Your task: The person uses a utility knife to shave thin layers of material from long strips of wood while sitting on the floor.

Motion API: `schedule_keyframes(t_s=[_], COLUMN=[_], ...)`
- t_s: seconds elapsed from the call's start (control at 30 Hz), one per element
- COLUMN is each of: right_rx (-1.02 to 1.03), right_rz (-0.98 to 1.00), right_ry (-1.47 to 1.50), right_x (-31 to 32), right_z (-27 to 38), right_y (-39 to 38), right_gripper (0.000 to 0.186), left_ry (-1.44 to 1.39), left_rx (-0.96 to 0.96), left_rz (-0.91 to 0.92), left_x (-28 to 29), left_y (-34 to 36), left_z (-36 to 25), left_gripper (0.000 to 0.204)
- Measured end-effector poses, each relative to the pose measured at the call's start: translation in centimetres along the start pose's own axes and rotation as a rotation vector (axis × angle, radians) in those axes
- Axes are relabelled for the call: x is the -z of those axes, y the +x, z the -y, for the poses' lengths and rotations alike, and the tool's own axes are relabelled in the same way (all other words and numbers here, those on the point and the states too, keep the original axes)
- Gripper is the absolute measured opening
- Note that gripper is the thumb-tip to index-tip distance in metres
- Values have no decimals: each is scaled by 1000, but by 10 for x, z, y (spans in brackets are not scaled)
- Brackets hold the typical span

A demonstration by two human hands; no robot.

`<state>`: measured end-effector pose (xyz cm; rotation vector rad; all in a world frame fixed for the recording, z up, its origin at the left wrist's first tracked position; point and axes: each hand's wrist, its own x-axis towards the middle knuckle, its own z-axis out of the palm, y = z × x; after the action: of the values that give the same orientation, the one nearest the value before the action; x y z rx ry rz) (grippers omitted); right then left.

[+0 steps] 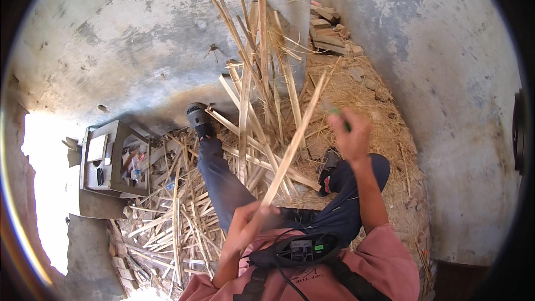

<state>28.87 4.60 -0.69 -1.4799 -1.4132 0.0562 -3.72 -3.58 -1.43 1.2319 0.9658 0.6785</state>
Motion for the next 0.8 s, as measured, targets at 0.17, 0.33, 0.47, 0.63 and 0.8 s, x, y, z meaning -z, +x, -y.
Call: schedule_keyframes(t_s=[0.17, 0.33, 0.47, 0.63, 0.8], right_rx=[47, 393, 491, 476, 464], right_rz=[-19, 311, 393, 352, 323], right_ry=[126, 223, 224, 194, 153], right_x=[16, -20, -36, -35, -33], right_z=[-10, 24, 41, 39, 36], right_y=[0, -36, -50, -48, -46], right_gripper=[38, 32, 33, 32, 30], left_ry=[-3, 47, 13, 142, 153], left_rx=[79, 23, -37, -120, -117], left_rz=[-125, -104, -101, -172, -186], left_x=[3, 2, -4, -7, -8], left_y=[-7, 7, 11, 11, 9], left_z=[3, -6, -8, -8, -4], left_gripper=[31, 35, 36, 34, 34])
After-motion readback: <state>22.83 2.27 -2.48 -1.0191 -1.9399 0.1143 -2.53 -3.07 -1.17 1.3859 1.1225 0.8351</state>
